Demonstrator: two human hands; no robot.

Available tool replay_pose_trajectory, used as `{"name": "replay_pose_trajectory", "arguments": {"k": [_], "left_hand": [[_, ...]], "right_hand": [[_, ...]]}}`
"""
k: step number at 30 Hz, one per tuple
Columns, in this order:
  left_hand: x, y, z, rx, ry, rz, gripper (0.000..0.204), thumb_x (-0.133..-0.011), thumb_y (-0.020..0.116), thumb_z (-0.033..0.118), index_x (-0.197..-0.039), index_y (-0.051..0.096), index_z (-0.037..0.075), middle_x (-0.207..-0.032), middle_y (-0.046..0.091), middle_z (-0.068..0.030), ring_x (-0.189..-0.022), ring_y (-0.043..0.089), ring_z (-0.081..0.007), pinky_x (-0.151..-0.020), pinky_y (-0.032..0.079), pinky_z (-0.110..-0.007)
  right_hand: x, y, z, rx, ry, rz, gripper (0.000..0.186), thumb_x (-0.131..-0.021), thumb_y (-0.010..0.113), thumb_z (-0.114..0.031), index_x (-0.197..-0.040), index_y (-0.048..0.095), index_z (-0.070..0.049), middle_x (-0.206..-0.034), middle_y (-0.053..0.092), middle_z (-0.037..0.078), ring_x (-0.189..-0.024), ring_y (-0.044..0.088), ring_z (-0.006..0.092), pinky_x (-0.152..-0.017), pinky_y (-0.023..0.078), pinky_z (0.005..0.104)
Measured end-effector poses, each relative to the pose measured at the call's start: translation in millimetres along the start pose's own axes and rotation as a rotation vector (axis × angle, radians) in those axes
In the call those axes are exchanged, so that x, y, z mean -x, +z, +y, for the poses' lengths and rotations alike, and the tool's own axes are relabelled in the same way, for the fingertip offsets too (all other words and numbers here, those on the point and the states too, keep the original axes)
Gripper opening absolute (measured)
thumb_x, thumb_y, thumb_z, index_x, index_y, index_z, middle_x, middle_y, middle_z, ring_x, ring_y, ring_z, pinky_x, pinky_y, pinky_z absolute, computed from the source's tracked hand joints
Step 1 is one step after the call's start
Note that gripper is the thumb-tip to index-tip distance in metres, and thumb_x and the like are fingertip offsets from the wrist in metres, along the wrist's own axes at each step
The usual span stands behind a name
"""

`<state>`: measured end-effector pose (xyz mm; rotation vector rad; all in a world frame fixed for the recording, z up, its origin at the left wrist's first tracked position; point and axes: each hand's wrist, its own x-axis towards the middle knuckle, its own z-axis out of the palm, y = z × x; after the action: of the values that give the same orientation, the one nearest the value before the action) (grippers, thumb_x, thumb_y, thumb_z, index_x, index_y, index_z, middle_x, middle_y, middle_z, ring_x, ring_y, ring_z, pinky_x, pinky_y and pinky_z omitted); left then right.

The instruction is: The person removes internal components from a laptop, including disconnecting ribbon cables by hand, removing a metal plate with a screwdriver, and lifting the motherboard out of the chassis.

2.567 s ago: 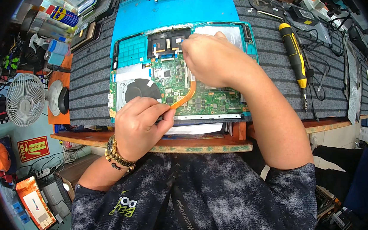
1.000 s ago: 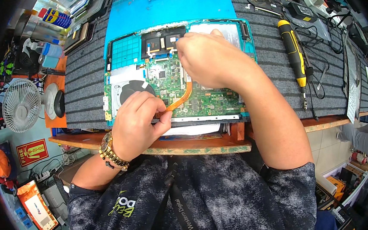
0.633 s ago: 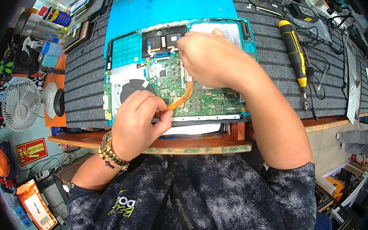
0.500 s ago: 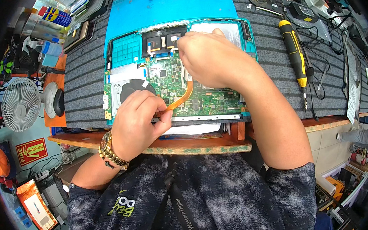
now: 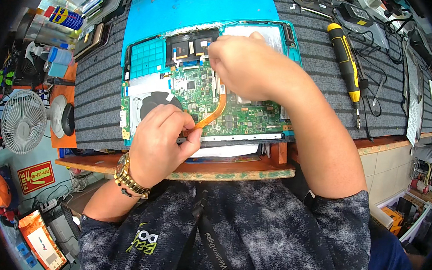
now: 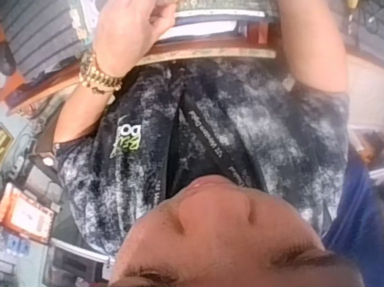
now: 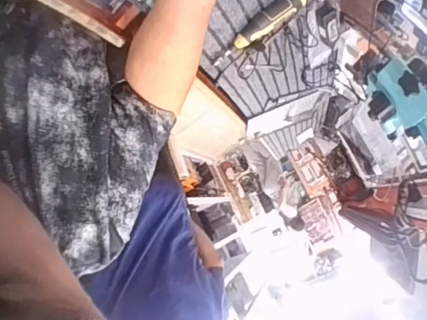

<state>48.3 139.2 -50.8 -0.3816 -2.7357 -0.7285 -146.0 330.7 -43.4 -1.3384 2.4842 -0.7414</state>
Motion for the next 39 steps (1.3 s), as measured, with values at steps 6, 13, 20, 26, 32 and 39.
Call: {"name": "replay_pose_trajectory", "arguments": {"k": [6,13,20,26,32,39], "left_hand": [[0.1,-2.0,2.3,-0.004,-0.013,-0.008,0.024,-0.084,0.091,0.005,-0.093,0.068,0.006,-0.088,0.068,-0.0082,-0.084,0.07,-0.0314,-0.075,0.058,-0.045],[-0.7,-5.1,4.5,0.021,-0.036,-0.018,0.022,-0.088,0.089,0.009,-0.091,0.068,0.006,-0.086,0.065,-0.0087,-0.084,0.069,-0.0322,-0.075,0.058,-0.046],[-1.0,-4.7,4.5,0.032,-0.037,-0.01,0.021,-0.088,0.089,0.009,-0.091,0.069,0.006,-0.086,0.065,-0.0088,-0.083,0.069,-0.0323,-0.075,0.057,-0.046],[-0.3,-4.1,3.9,0.028,-0.041,-0.014,0.021,-0.088,0.09,0.01,-0.091,0.069,0.006,-0.085,0.064,-0.0089,-0.083,0.068,-0.0327,-0.075,0.057,-0.047],[0.7,-3.3,4.2,0.018,-0.04,-0.011,0.023,-0.087,0.09,0.01,-0.091,0.068,0.005,-0.086,0.064,-0.0089,-0.083,0.068,-0.0326,-0.075,0.057,-0.047],[1.4,-0.1,4.5,-0.01,-0.014,0.028,0.024,-0.086,0.091,0.01,-0.091,0.067,0.006,-0.085,0.064,-0.0082,-0.082,0.068,-0.0317,-0.072,0.058,-0.046]], "right_hand": [[4.1,-14.7,12.5,-0.204,-0.108,0.144,0.021,-0.102,0.06,-0.011,-0.103,0.077,0.003,-0.101,0.078,0.024,-0.098,0.075,0.0436,-0.091,0.059,0.0506],[10.1,-24.6,15.5,-0.164,-0.043,0.129,0.022,-0.1,0.06,-0.009,-0.102,0.078,0.004,-0.098,0.078,0.026,-0.093,0.076,0.043,-0.088,0.06,0.0515],[10.2,-23.3,10.7,-0.147,0.037,0.092,0.023,-0.098,0.063,-0.008,-0.102,0.081,0.004,-0.099,0.079,0.028,-0.096,0.078,0.0453,-0.091,0.062,0.052],[9.7,-23.2,9.2,-0.148,0.045,0.087,0.023,-0.097,0.063,-0.008,-0.102,0.082,0.005,-0.098,0.08,0.028,-0.095,0.079,0.0451,-0.09,0.062,0.0518],[7.6,-19.9,10.4,-0.143,0.054,0.067,0.025,-0.1,0.061,-0.009,-0.105,0.08,0.005,-0.101,0.08,0.029,-0.098,0.079,0.0461,-0.092,0.062,0.0527],[8.6,-15.0,12.5,-0.071,0.032,0.091,0.027,-0.104,0.058,-0.011,-0.106,0.079,0.006,-0.102,0.079,0.03,-0.101,0.078,0.0484,-0.093,0.061,0.0545]]}}
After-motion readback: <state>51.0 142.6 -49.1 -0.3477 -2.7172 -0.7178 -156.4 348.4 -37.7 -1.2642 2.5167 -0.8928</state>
